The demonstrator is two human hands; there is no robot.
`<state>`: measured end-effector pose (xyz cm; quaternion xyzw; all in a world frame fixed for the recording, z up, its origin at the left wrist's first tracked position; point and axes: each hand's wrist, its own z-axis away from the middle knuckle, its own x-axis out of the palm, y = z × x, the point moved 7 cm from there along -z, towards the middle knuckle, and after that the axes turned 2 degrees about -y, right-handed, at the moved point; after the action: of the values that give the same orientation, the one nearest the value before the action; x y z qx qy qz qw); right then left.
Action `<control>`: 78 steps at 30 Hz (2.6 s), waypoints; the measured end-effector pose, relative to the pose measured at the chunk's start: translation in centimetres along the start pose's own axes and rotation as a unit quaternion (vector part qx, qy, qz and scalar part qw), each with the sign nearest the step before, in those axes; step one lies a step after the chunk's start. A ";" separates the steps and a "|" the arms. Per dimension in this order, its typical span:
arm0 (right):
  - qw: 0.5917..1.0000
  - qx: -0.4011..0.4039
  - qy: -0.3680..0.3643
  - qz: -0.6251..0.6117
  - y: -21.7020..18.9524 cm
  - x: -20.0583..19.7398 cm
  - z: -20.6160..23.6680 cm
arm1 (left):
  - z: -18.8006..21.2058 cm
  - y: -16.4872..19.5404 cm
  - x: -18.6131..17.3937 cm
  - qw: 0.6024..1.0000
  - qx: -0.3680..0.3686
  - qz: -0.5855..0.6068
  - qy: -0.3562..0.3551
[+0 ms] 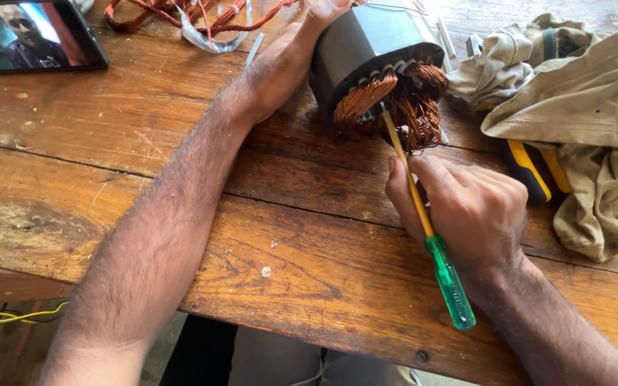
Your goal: The person holds a motor stator with copper windings and uses a green-handled screwdriver to carefully push and arrange the wires into the stator slots. The hands repeatedly adjust the tool angle and position to seat the windings.
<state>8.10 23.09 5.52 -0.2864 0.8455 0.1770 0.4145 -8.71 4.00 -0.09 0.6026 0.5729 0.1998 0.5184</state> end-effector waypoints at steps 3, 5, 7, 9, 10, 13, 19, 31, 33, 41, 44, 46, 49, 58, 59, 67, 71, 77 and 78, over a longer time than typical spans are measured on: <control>1.000 0.011 -0.011 -0.003 0.2 0.4 -0.1 | 0.1 0.1 -0.1 1.000 0.002 -0.002 0.005; 0.999 0.023 -0.021 -0.022 0.4 0.7 -0.1 | 0.3 0.1 -0.2 1.000 0.001 -0.005 0.009; 0.998 0.039 -0.035 -0.047 0.8 0.9 0.0 | 0.4 0.2 -0.2 1.000 0.001 -0.001 0.007; 0.994 0.062 -0.045 -0.078 1.3 1.2 0.0 | 0.5 0.0 -0.3 1.000 -0.012 -0.010 0.008; 0.992 0.074 -0.050 -0.094 1.5 1.3 0.0 | 0.5 0.0 -0.3 1.000 -0.018 -0.015 0.007; 0.980 0.126 -0.086 -0.128 2.3 1.8 0.2 | 0.5 0.0 -0.3 1.000 -0.017 -0.017 0.009; 0.961 0.147 -0.064 -0.226 2.3 1.4 0.1 | 0.3 0.2 -0.4 0.999 -0.036 -0.038 0.009; 0.904 0.244 -0.087 -0.341 3.3 2.5 0.8 | 0.3 0.8 -0.4 0.997 -0.037 -0.063 -0.010; 0.899 0.254 -0.095 -0.344 3.3 2.5 0.8 | 0.3 0.5 -0.5 0.996 -0.043 -0.072 -0.004; 0.881 0.267 -0.046 -0.387 3.1 2.2 0.6 | 0.2 0.3 -0.6 0.996 -0.045 -0.076 -0.005; 0.925 0.217 -0.012 -0.313 2.8 1.2 0.6 | 0.4 0.4 -0.5 0.998 -0.028 -0.058 -0.007; 0.955 0.171 0.026 -0.239 2.5 0.3 0.7 | 0.5 0.6 -0.7 0.998 -0.007 -0.056 0.004; 0.973 0.090 0.055 -0.206 1.7 -0.5 0.8 | 0.3 0.6 -0.5 0.995 0.002 -0.104 -0.004; 0.991 0.074 -0.013 -0.108 1.5 0.4 0.6 | 0.6 0.4 -0.5 0.997 -0.010 -0.074 0.006; 0.993 0.066 -0.013 -0.098 1.4 0.3 0.6 | 0.6 0.4 -0.6 0.997 -0.004 -0.078 0.007; 1.000 0.012 0.013 -0.017 0.9 1.1 0.2 | 0.6 0.3 -0.6 0.997 0.019 -0.075 0.001; 0.994 -0.059 0.071 0.058 0.3 0.3 0.8 | 0.5 -0.1 -0.4 0.998 0.007 -0.059 -0.018; 0.997 -0.061 0.037 -0.002 0.2 0.1 1.2 | 0.5 0.2 -0.6 0.998 0.028 -0.061 -0.020; 0.996 -0.081 0.042 -0.009 -0.2 0.1 1.1 | 0.5 0.1 -0.5 0.998 0.023 -0.062 -0.021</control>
<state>8.81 23.48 4.74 -0.3335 0.8426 0.2291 0.3555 -8.42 3.35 0.02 0.5816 0.6027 0.1416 0.5277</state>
